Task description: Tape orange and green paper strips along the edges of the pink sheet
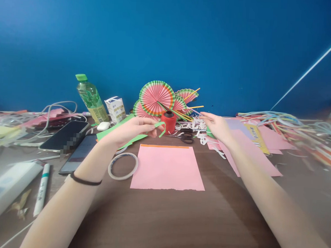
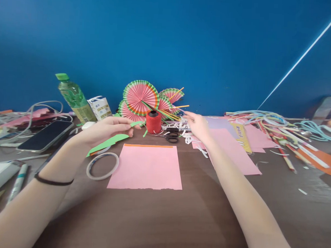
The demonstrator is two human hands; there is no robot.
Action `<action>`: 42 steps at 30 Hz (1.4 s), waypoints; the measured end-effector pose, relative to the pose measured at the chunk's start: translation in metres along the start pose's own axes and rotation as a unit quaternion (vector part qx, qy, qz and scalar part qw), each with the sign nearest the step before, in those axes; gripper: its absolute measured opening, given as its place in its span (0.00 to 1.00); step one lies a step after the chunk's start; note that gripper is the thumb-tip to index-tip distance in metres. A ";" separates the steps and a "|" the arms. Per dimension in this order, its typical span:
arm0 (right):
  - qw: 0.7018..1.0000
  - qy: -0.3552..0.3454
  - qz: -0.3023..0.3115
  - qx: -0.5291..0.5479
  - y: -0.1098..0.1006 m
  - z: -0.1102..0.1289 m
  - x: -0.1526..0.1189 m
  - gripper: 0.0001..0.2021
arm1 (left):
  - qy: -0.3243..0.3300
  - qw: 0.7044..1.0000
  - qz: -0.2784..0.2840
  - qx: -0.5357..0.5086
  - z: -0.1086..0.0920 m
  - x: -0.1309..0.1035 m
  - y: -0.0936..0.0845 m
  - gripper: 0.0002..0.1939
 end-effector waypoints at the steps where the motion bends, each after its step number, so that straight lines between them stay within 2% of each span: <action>1: 0.998 -0.047 0.024 0.041 0.004 0.010 -0.002 0.17 | -0.004 1.000 0.018 0.018 -0.002 -0.001 0.002 0.09; 3: 0.980 -0.108 0.109 0.129 0.015 0.029 -0.009 0.15 | -0.008 0.998 0.050 0.042 -0.006 -0.002 0.007 0.10; 6: 0.920 -0.182 0.231 0.260 0.031 0.053 -0.021 0.15 | -0.013 0.993 0.100 0.055 -0.010 -0.004 0.012 0.10; 9: 0.872 -0.170 0.336 0.311 0.041 0.063 -0.031 0.16 | -0.027 0.988 0.130 0.072 -0.010 -0.006 0.013 0.11; 11: 0.857 -0.149 0.377 0.319 0.043 0.063 -0.034 0.16 | -0.037 0.986 0.129 0.096 -0.009 -0.006 0.010 0.12; 13: 0.863 -0.132 0.374 0.312 0.041 0.059 -0.033 0.15 | -0.047 0.983 0.122 0.131 -0.005 -0.005 0.004 0.12; 16: 0.898 -0.118 0.333 0.260 0.036 0.053 -0.029 0.13 | -0.061 0.977 0.112 0.169 0.003 -0.003 -0.004 0.11; 19: 0.927 -0.110 0.302 0.196 0.034 0.050 -0.026 0.13 | -0.082 0.978 0.096 0.167 0.013 -0.001 -0.011 0.11; 22: 0.942 -0.107 0.274 0.160 0.034 0.049 -0.024 0.11 | -0.093 0.976 0.081 0.178 0.019 0.001 -0.013 0.11; 25: 0.947 -0.093 0.268 0.149 0.033 0.048 -0.023 0.08 | -0.094 0.970 0.095 0.201 0.019 0.002 -0.012 0.09; 28: 0.947 -0.069 0.278 0.147 0.030 0.045 -0.022 0.07 | -0.089 0.964 0.115 0.221 0.017 0.002 -0.011 0.12; 31: 0.946 -0.045 0.288 0.145 0.025 0.041 -0.020 0.07 | -0.079 0.961 0.111 0.243 0.016 0.001 -0.012 0.13; 37: 0.942 -0.025 0.286 0.175 0.019 0.036 -0.016 0.09 | -0.101 0.972 0.091 0.192 0.029 0.002 -0.021 0.10; 42: 0.947 0.005 0.282 0.151 0.022 0.026 -0.013 0.09 | -0.117 0.977 0.078 0.159 0.036 0.004 -0.024 0.10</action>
Point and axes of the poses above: each hand's wrist, its own x-axis towards the middle knuckle, its own y-axis out of the palm, z = x × y, the point moved 2 cm from there along x, towards the middle knuckle, and after that the axes turned 12 degrees about z, right-handed, at the moved point
